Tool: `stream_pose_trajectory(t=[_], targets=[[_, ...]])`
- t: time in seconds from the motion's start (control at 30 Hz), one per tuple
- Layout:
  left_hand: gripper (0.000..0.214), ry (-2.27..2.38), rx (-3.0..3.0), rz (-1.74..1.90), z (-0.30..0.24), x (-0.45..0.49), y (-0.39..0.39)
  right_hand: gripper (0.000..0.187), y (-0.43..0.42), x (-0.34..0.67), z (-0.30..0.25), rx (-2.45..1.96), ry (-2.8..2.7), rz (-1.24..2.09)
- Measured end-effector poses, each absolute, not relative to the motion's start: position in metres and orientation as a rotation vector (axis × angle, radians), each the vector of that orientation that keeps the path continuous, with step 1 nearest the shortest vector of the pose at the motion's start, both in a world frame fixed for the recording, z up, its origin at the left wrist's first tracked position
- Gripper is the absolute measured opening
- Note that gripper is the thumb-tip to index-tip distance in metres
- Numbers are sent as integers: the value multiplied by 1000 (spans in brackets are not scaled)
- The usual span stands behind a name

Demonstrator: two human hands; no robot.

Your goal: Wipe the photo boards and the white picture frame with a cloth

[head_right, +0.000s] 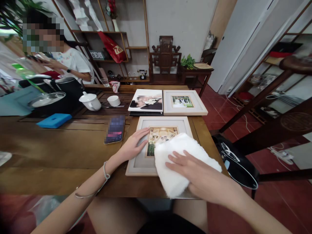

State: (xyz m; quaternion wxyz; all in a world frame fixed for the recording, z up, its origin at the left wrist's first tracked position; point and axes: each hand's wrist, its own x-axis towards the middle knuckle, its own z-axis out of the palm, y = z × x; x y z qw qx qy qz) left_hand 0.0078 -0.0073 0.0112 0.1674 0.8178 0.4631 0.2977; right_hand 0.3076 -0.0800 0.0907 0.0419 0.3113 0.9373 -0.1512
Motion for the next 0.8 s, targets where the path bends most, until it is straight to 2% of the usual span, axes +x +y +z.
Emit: stream_pose_trajectory(t=[0.13,0.3,0.4,0.5,0.7,0.8], targets=[[43,1320,2340,826,11,7,-7,97,-34,322,77,1051,2950,-395],[42,1320,2339,832,11,5,-8,82,31,311,54,1429,2979,145],[42,1322,2323,852,11,5,-8,76,36,294,50,1451,2913,293],[42,1321,2311,870,10,6,-7,80,10,281,53,1347,2866,210],[43,1339,2301,835,13,8,-8,91,-83,283,80,1022,2852,-217],[43,1337,2307,833,14,8,-8,92,-96,288,91,1011,2869,-316]])
